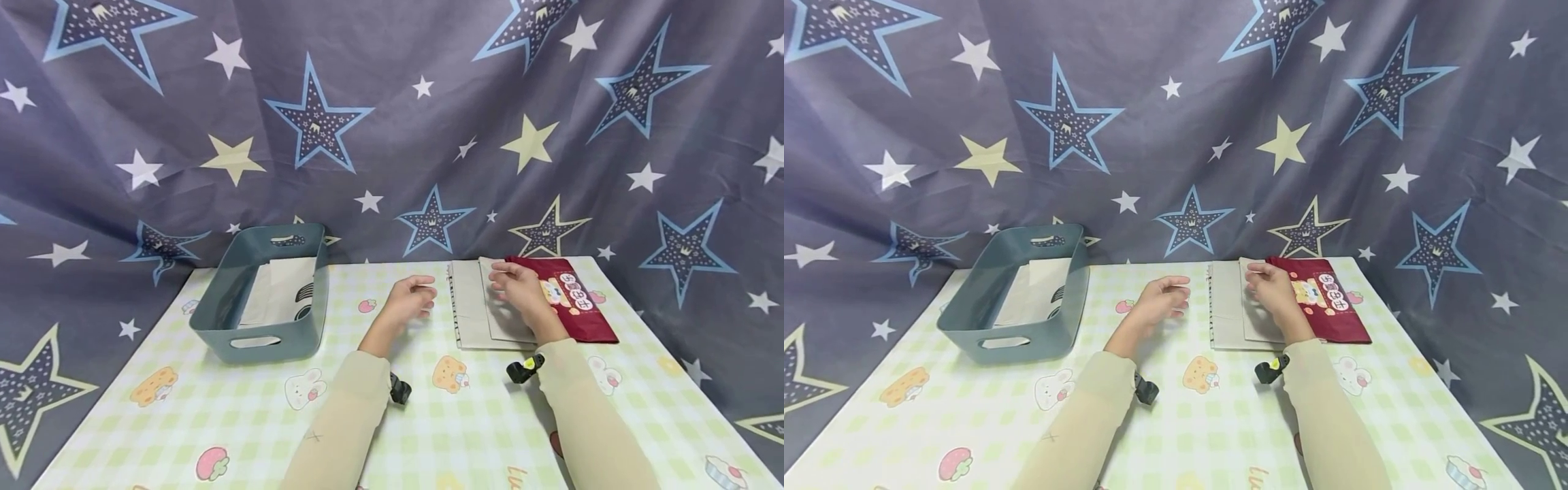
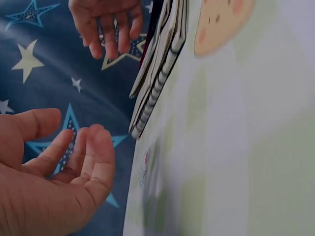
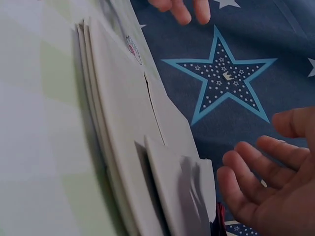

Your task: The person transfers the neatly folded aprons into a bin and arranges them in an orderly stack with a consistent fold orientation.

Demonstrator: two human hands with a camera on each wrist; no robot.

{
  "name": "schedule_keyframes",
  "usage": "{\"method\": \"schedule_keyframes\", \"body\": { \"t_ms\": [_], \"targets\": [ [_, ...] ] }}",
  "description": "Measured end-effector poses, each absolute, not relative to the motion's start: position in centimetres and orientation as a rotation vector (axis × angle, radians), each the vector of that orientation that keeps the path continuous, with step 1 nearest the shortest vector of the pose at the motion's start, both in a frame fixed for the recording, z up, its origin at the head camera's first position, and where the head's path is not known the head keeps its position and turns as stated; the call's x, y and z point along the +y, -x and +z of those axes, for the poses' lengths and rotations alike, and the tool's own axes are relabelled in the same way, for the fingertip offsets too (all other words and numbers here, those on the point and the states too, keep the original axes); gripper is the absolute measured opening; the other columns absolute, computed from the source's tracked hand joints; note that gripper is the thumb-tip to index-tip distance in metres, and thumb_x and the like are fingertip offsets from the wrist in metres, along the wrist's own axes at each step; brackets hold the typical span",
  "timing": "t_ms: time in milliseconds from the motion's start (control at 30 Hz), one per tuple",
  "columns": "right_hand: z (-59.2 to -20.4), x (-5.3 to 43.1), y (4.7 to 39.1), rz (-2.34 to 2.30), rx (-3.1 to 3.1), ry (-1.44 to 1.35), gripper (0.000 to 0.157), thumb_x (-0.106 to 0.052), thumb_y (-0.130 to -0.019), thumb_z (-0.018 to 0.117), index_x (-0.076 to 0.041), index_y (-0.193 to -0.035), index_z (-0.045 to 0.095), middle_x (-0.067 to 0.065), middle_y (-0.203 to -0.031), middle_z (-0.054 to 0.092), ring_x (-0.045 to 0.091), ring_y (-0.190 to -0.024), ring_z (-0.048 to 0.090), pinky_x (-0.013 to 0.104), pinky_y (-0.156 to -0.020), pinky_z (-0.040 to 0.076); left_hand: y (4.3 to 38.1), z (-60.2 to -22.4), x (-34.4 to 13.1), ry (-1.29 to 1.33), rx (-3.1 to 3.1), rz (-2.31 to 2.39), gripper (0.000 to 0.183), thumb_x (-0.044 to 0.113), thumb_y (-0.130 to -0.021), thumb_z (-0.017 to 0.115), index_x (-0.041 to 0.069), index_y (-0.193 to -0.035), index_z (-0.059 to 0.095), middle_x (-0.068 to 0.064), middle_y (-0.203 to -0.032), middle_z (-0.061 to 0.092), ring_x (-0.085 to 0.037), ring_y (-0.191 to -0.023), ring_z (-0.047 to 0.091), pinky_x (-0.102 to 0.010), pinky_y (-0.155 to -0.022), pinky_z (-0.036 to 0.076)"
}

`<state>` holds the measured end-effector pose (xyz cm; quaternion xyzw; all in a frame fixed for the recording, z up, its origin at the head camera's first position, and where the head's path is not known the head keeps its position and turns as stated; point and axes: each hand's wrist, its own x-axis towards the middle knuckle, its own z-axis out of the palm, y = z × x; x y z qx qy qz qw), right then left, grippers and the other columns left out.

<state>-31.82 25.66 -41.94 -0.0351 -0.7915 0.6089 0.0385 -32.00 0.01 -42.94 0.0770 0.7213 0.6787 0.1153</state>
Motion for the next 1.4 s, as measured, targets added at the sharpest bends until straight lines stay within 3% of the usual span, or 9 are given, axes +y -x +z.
{"method": "schedule_keyframes", "body": {
  "t_ms": [133,300,400,567,800,933,1067,1167,1400],
  "targets": [
    [-41.8,26.2,31.8,1.773,-2.498,0.134,0.045,-0.022,-0.106,0.053,0.004,-0.142,0.054,0.027,-0.136,0.059,0.032,-0.111,0.064,0.036,-0.085,0.057,32.2,-43.0,1.6,-0.173,2.095,1.949,0.040,0.007,-0.098,0.062,0.004,-0.138,0.060,-0.018,-0.125,0.067,-0.034,-0.100,0.067,-0.038,-0.081,0.059],
    [-41.6,27.1,31.4,1.657,-2.640,0.174,0.045,-0.024,-0.107,0.051,0.005,-0.140,0.054,0.027,-0.132,0.059,0.032,-0.101,0.063,0.031,-0.075,0.056,32.0,-43.2,3.5,-0.152,2.114,1.848,0.044,0.005,-0.097,0.062,0.000,-0.141,0.055,-0.015,-0.097,0.066,-0.018,-0.070,0.058,-0.032,-0.068,0.057],
    [-41.6,27.4,31.4,1.606,-2.726,0.174,0.042,-0.022,-0.106,0.051,0.007,-0.135,0.058,0.026,-0.130,0.054,0.025,-0.090,0.060,0.028,-0.071,0.055,32.0,-43.7,4.3,-0.144,2.112,1.810,0.044,0.005,-0.099,0.062,-0.001,-0.142,0.053,-0.013,-0.086,0.060,-0.016,-0.064,0.053,-0.032,-0.067,0.057],
    [-41.7,27.6,31.2,1.467,-2.862,0.113,0.042,-0.024,-0.105,0.051,0.006,-0.133,0.061,0.025,-0.129,0.054,0.022,-0.084,0.058,0.031,-0.074,0.051,32.2,-44.2,5.2,-0.102,2.125,1.807,0.044,0.004,-0.100,0.061,-0.001,-0.142,0.052,-0.011,-0.088,0.057,-0.018,-0.067,0.054,-0.038,-0.075,0.061],
    [-41.5,27.2,31.3,1.284,-3.000,0.047,0.048,-0.030,-0.104,0.054,0.004,-0.137,0.059,0.027,-0.141,0.054,0.035,-0.113,0.055,0.051,-0.099,0.046,32.2,-43.8,6.0,0.000,2.189,1.797,0.047,0.003,-0.098,0.064,0.001,-0.144,0.052,-0.008,-0.087,0.058,-0.018,-0.072,0.058,-0.038,-0.078,0.061],
    [-41.6,27.1,31.3,1.207,-3.038,0.007,0.046,-0.030,-0.104,0.053,0.004,-0.135,0.062,0.029,-0.143,0.053,0.038,-0.121,0.052,0.054,-0.103,0.045,32.4,-43.8,6.3,0.076,2.144,1.834,0.049,0.001,-0.097,0.064,-0.001,-0.145,0.051,-0.007,-0.082,0.056,-0.015,-0.068,0.054,-0.034,-0.073,0.061],
    [-41.9,27.0,31.4,1.200,-3.051,0.005,0.046,-0.031,-0.104,0.053,0.003,-0.134,0.063,0.028,-0.143,0.053,0.038,-0.125,0.052,0.055,-0.106,0.043,32.5,-43.9,6.4,0.171,2.016,1.918,0.030,-0.002,-0.095,0.063,-0.009,-0.125,0.063,-0.005,-0.072,0.053,-0.011,-0.058,0.050,-0.024,-0.058,0.053],
    [-42.0,27.0,31.5,1.196,-3.055,0.009,0.046,-0.031,-0.104,0.053,0.003,-0.134,0.063,0.028,-0.144,0.053,0.038,-0.126,0.051,0.055,-0.107,0.042,32.4,-43.7,6.4,0.183,1.931,1.927,0.015,-0.002,-0.094,0.064,-0.009,-0.107,0.065,-0.007,-0.070,0.056,-0.013,-0.056,0.054,-0.023,-0.055,0.052],
    [-41.9,26.9,31.5,1.186,-3.053,-0.009,0.047,-0.031,-0.105,0.054,0.005,-0.134,0.063,0.028,-0.141,0.055,0.037,-0.120,0.054,0.054,-0.102,0.045,31.9,-43.8,6.5,0.097,1.913,1.878,0.050,-0.005,-0.094,0.064,-0.001,-0.141,0.049,-0.014,-0.092,0.064,-0.026,-0.076,0.069,-0.037,-0.070,0.061]
  ]
}}
